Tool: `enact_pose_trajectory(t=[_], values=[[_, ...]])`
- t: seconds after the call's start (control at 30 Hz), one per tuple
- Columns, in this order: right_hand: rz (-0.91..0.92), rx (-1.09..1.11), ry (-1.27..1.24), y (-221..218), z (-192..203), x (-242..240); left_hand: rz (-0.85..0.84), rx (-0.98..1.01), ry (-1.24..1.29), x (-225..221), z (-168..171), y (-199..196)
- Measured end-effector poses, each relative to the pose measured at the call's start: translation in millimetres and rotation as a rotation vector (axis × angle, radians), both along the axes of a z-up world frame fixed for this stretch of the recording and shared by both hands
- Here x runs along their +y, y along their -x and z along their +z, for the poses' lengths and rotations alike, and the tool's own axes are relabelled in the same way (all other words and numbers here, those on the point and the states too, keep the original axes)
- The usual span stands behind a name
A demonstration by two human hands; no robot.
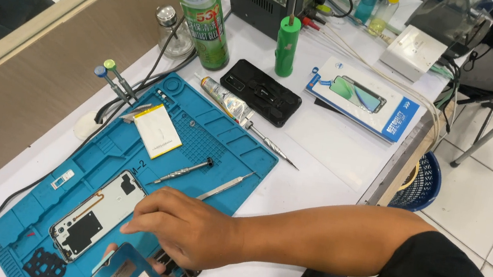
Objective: Testing a replacement screen and disassembling the internal components of a smartphone, including removing the battery and prying the frame.
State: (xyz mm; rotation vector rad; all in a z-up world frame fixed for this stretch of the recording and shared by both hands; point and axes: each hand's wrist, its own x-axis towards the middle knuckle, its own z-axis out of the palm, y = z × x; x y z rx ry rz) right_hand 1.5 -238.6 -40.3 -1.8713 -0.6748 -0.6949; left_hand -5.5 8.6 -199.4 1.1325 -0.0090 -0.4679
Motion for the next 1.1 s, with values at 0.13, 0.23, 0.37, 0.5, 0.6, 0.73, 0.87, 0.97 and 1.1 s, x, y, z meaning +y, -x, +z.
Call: enact_pose_trajectory(t=[0.13, 0.23, 0.37, 0.5, 0.6, 0.73, 0.87, 0.97, 1.1], values=[[0.034, 0.126, -0.032, -6, -4, -4, -0.501, 0.312, 0.915, 0, 27, -49], [0.089, 0.261, -0.065, -4, 2, -4, -0.062, 0.032, 0.422, -24, 52, -18], [0.121, 0.331, -0.027, -2, 23, -2, -0.025, 0.077, 0.376, -22, 44, -14], [0.156, 0.337, -0.01, -11, 29, 3, 0.023, 0.18, 0.232, -19, 34, -15], [0.136, 0.334, -0.047, -16, 23, 6, 0.04, 0.24, 0.112, -11, 31, -24], [0.169, 0.422, -0.075, -15, 10, 4, 0.065, 0.36, -0.074, -3, 22, -31], [0.176, 0.405, -0.013, -17, 8, -3, 0.07, 0.447, -0.188, -7, 22, -30], [0.148, 0.402, -0.039, -18, 12, -7, -0.169, 0.072, 0.538, -13, 33, -29], [0.08, 0.303, 0.023, -17, 10, -10, -0.134, 0.039, 0.474, -11, 35, -23]])
